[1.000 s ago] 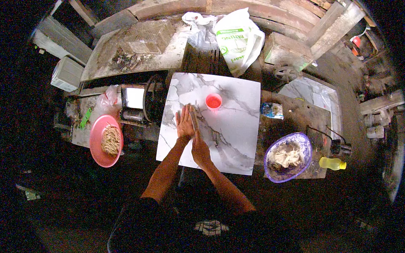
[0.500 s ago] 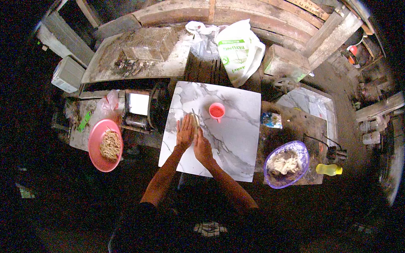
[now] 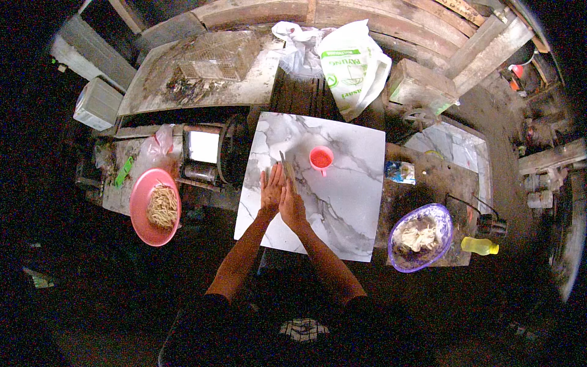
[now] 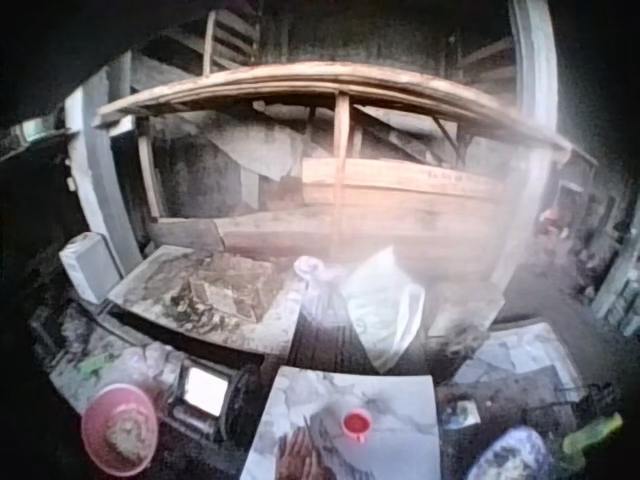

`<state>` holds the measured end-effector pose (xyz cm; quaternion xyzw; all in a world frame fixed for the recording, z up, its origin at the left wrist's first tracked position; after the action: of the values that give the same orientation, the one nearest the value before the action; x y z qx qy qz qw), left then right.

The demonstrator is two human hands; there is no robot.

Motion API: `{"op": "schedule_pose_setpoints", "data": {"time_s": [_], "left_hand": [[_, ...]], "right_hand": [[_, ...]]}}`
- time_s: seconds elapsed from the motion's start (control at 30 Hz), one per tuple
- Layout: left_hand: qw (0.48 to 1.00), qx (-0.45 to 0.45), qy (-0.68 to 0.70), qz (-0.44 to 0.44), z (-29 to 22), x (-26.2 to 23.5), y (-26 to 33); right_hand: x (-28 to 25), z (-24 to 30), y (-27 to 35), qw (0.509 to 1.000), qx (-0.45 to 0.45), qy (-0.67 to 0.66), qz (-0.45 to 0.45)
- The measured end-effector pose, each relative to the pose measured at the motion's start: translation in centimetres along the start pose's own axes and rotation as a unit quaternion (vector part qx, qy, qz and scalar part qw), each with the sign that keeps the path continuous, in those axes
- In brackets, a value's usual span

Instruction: The person kneads dough in a purple bowl by hand, then takes a portion of dough and flattens it on a marble-patterned surface using a small cylindrical tool.

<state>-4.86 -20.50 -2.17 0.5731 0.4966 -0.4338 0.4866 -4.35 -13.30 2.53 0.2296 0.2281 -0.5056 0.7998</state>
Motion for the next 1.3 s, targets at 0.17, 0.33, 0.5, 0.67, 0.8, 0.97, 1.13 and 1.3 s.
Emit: {"op": "schedule_pose_setpoints", "data": {"time_s": [0.17,0.33,0.5,0.67,0.8,0.97,1.13,1.3], "left_hand": [[0.997,-0.001,0.011,-0.077,0.4,-0.5,-0.1],[0.999,-0.026,0.023,-0.034,0.4,-0.8,-0.8],[0.994,-0.023,0.098,-0.048,1.2,-0.4,-1.3],[0.985,0.008,0.147,-0.094,1.9,-0.3,-0.6],[0.990,0.025,0.116,-0.079,1.9,0.4,-0.5],[0.993,0.011,0.110,-0.034,1.3,-0.2,-0.4],[0.999,0.008,0.043,-0.019,1.4,0.8,-0.1],[0.999,0.019,0.040,0.023,0.6,0.6,0.0]], "right_hand": [[0.2,-0.5,1.0,1.000,-0.015,-0.008,-0.005],[0.7,-2.5,3.8,0.997,0.041,0.010,0.063],[0.8,-5.0,6.3,0.992,0.062,0.035,0.102],[-2.4,-0.7,3.9,1.000,-0.019,-0.003,0.024],[-1.1,-0.4,0.1,0.999,-0.030,0.017,-0.008],[0.6,-0.9,-1.6,1.000,-0.014,0.022,-0.006],[0.9,-0.1,-1.4,0.998,0.033,0.036,0.026],[1.0,-0.6,-0.5,0.997,-0.016,0.062,-0.040]]}}
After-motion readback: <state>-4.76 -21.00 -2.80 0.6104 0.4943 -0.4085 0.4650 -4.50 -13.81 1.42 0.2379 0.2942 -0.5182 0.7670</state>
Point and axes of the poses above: each hand's wrist, its own y-axis away from the middle knuckle, its own x-axis out of the palm, z = x × y, the point moved 6 cm from there along -y, towards the middle knuckle, and after that the axes turned 10 degrees about z, right-handed, at the moved point
